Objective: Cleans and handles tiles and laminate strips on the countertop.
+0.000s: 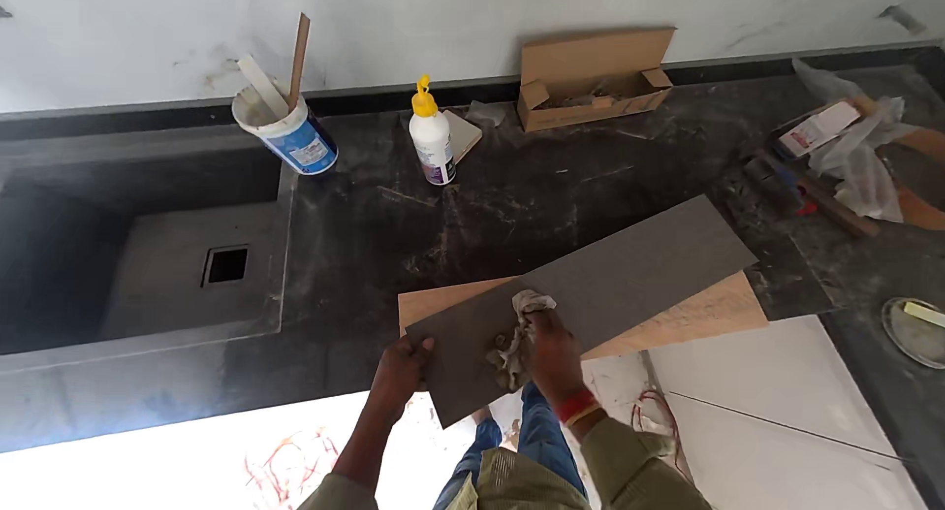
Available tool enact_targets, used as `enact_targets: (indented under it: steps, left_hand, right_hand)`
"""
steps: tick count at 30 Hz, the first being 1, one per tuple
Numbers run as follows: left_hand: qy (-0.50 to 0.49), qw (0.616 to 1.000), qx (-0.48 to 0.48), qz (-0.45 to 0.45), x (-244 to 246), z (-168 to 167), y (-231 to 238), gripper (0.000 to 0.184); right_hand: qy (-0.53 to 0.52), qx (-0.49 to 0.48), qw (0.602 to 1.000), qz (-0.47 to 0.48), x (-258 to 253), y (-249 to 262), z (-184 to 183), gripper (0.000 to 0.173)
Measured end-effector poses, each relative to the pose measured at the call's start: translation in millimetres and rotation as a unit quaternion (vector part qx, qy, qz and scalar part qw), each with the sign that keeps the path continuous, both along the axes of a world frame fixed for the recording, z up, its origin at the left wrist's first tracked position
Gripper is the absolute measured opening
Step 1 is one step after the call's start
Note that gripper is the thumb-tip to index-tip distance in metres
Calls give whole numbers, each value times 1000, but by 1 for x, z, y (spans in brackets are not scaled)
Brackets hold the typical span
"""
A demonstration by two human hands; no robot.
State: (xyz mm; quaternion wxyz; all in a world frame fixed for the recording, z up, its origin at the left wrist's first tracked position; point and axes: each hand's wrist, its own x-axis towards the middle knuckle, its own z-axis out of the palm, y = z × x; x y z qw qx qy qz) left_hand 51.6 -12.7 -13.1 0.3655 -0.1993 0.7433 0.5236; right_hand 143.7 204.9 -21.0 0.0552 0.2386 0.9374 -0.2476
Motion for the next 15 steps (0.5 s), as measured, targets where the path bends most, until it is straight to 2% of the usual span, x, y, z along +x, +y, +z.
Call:
enact_targets:
  steps: [3,5,8,10,12,14,15]
  left_hand:
    - [9,1000,3,-6,-1,-1,-1,27]
    - [11,1000,0,-8,-3,1,2,28]
    - [8,1000,-2,-10,-3,3,5,26]
    - [11,1000,-5,-8,-1,2,2,27]
    - [8,1000,-16,-15,-2,-1,-2,30]
    - [13,999,-23,-23,-2,-1,0,30]
    - [16,999,-23,-24,0,-1,1,30]
  right_hand:
    - [28,-26,994,97,4,-57,2,30]
    - [10,-45,989,141,0,-44,12,30]
    - [-14,-15,998,52,0,28,17,33]
    - [-1,9,1000,-4,-4,46,8,33]
    - [-8,1,1000,5,-4,10,3,37]
    - [-45,-33,995,89,-5,-34,12,37]
    - [-64,-51,989,124,-5,-38,19,36]
